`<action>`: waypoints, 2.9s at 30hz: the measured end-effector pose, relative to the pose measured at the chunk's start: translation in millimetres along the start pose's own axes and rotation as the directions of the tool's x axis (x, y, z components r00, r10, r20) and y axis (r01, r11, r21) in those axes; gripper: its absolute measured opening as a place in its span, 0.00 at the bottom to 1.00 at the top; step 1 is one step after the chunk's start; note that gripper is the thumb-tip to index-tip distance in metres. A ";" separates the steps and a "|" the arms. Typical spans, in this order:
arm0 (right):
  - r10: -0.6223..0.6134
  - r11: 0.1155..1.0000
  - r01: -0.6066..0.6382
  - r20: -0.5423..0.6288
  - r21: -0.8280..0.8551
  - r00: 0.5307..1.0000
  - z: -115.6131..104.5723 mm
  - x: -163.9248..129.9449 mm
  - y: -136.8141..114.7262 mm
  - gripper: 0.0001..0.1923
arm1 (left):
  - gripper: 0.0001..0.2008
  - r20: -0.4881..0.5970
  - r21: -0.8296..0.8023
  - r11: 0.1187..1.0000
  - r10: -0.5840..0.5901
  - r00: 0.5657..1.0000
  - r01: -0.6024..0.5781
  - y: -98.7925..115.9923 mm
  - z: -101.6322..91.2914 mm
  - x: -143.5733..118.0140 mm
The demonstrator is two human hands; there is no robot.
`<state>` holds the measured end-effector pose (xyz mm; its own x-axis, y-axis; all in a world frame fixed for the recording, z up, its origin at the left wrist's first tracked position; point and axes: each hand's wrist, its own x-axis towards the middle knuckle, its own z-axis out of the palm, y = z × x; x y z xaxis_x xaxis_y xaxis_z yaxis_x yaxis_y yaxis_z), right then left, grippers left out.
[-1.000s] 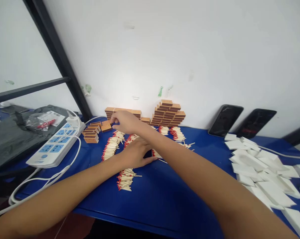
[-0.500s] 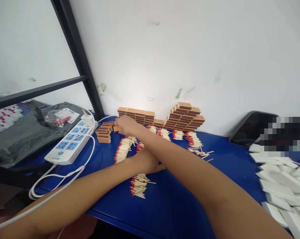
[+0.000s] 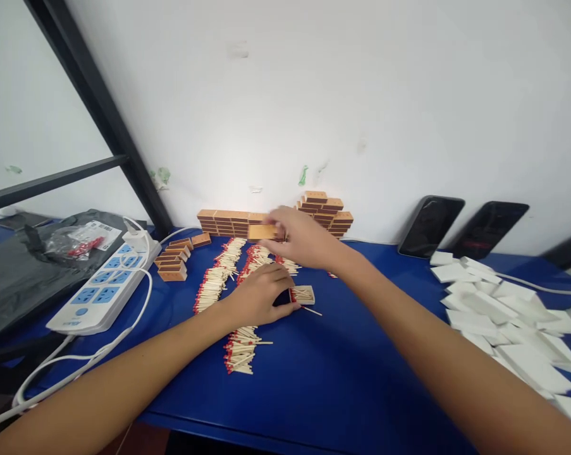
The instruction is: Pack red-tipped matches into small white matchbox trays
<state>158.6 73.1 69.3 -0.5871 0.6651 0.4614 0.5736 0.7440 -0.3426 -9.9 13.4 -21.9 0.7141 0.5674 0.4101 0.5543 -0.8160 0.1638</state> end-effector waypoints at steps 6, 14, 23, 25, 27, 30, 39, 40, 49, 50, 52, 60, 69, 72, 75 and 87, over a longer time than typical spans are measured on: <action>0.286 0.958 -0.273 -0.211 0.086 0.935 -20.6 -115.7 72.5 0.24 | 0.15 -0.161 0.005 0.998 -0.065 0.985 0.067 -7.3 -14.1 3.1; 0.032 0.988 -0.052 -0.131 -0.147 0.991 7.7 -128.3 63.0 0.18 | 0.16 -0.299 0.092 0.987 -0.096 0.949 0.129 -25.8 -20.7 4.6; 0.186 0.967 -0.139 -0.218 0.213 0.958 10.9 -125.0 44.2 0.19 | 0.18 -0.333 0.032 0.995 -0.075 0.940 0.091 -21.8 -21.4 5.1; 0.268 0.936 -0.198 -0.224 0.291 0.937 10.8 -123.0 42.6 0.20 | 0.17 -0.339 0.031 0.993 -0.100 0.935 0.117 -22.0 -22.8 5.0; 0.329 0.907 -0.235 -0.239 0.349 0.914 11.1 -121.9 40.3 0.21 | 0.17 -0.344 0.044 0.988 -0.122 0.931 0.145 -23.0 -23.5 4.6; 0.365 0.885 -0.236 -0.285 0.400 0.886 12.6 -121.5 36.3 0.21 | 0.17 -0.354 0.068 0.981 -0.148 0.923 0.183 -23.3 -23.2 3.8; 0.482 0.770 -0.323 -0.171 0.550 0.859 13.1 -121.0 39.8 0.24 | 0.18 -0.272 -0.107 0.987 -0.143 0.951 0.118 -18.9 -20.8 4.2; 0.488 0.755 -0.328 -0.152 0.567 0.860 12.5 -120.8 41.7 0.24 | 0.19 -0.252 -0.102 0.989 -0.131 0.959 0.108 -20.2 -21.1 4.0; 0.477 0.623 -0.289 -0.060 0.727 0.877 17.0 -118.5 36.7 0.25 | 0.20 -0.199 -0.208 0.970 -0.166 0.966 0.124 -25.5 -22.1 3.3; 0.477 0.608 -0.291 -0.047 0.739 0.878 18.2 -118.6 33.9 0.25 | 0.20 -0.208 -0.226 0.966 -0.172 0.963 0.123 -23.5 -21.0 3.3; 0.469 0.592 -0.308 -0.007 0.745 0.883 21.4 -119.7 27.7 0.25 | 0.21 -0.229 -0.255 0.962 -0.156 0.961 0.095 -17.9 -18.9 3.5; 0.331 0.618 -0.248 0.039 0.746 0.943 32.1 -127.8 -11.1 0.25 | 0.32 -0.418 -0.158 0.986 -0.022 0.908 -0.049 -1.0 -20.1 4.2; 0.270 0.888 -0.232 -0.043 0.396 0.962 27.5 -131.1 -1.7 0.31 | 0.29 -0.348 -0.088 0.993 -0.110 0.931 0.084 -3.6 -16.9 1.1; 0.240 0.968 -0.225 -0.145 0.115 0.960 24.2 -129.1 23.0 0.30 | 0.20 -0.276 0.026 0.989 -0.136 0.952 0.148 -13.4 -23.2 2.2; 0.190 0.972 -0.218 -0.251 -0.089 0.949 16.5 -125.7 44.0 0.26 | 0.17 -0.207 0.192 0.964 -0.145 0.967 0.186 -29.9 -34.8 7.3; 0.019 0.949 -0.110 -0.297 -0.295 0.955 12.2 -124.1 61.1 0.13 | 0.07 -0.207 0.420 0.874 -0.168 0.964 0.242 -94.5 -48.8 80.4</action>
<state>259.5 36.8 -18.9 -0.3799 0.6299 0.6774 0.7776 0.6141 -0.1350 -25.8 130.8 39.4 0.5069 0.6610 0.5533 0.8375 -0.5297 -0.1344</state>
